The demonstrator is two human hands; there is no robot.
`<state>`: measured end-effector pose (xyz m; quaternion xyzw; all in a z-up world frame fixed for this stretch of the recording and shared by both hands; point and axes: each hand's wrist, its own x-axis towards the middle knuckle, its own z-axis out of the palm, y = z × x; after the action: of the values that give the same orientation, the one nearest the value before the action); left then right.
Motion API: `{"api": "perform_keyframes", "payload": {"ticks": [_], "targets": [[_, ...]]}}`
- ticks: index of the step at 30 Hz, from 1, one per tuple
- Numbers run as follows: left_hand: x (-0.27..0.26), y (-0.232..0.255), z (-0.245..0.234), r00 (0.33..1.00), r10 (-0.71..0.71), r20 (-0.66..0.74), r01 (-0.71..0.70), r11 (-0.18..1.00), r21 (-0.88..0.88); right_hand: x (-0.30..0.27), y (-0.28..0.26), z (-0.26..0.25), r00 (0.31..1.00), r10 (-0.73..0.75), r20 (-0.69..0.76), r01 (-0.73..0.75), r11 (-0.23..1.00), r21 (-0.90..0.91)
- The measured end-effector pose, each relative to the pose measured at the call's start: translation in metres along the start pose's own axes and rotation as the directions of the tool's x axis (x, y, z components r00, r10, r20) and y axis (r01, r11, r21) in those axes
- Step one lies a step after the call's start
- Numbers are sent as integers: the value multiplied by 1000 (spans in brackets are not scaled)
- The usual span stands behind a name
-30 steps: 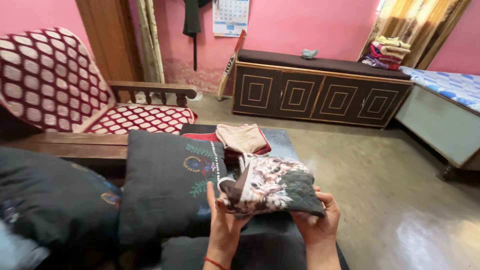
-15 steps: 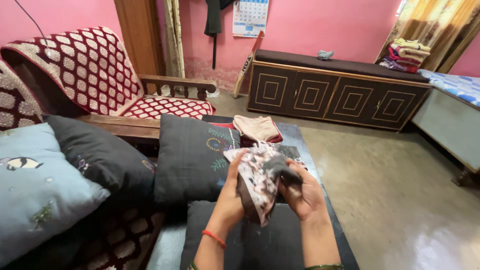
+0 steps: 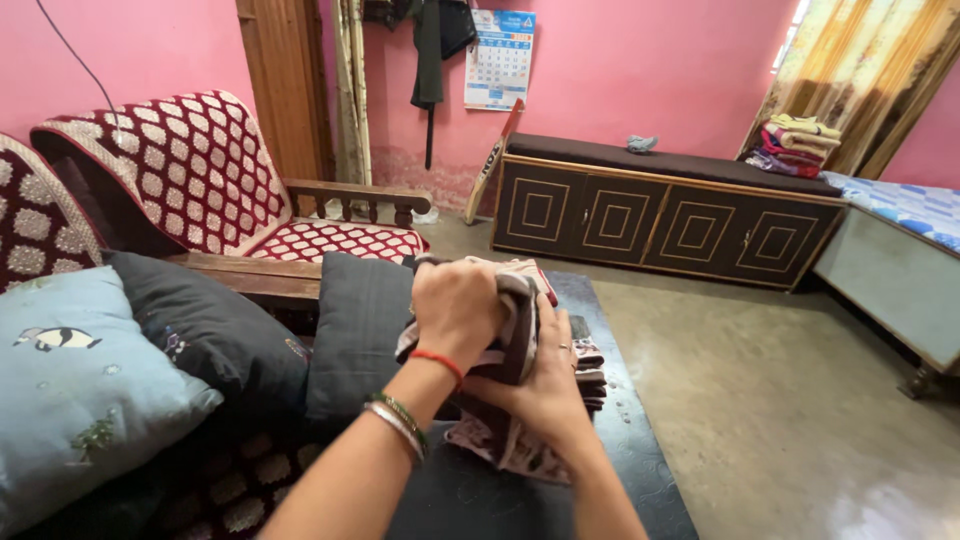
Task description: The person inserts pillow inserts into various pillowcases, including a red one, a beige one, and a brown one. They manipulate the fabric to fit the inserts, zip the closures, and smooth the surfaces. The person handles the pillows one at a time, stacking the finished ones on a table.
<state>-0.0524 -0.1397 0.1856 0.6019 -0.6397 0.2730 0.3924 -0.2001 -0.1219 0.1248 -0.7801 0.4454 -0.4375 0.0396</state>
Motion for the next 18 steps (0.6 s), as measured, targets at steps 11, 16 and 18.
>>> {"api": "perform_keyframes", "payload": {"ticks": [11,16,18], "targets": [[40,-66,-52,978,-53,201,18,985,172,38,72,-27,887,316,-338,-341,940,-17],[29,-80,-43,811,116,574,22,973,-228,64,72,-37,828,160,-537,-216,975,-44],[27,-82,-33,777,226,587,102,876,-472,79,62,-31,835,18,-550,-54,997,-48]]}}
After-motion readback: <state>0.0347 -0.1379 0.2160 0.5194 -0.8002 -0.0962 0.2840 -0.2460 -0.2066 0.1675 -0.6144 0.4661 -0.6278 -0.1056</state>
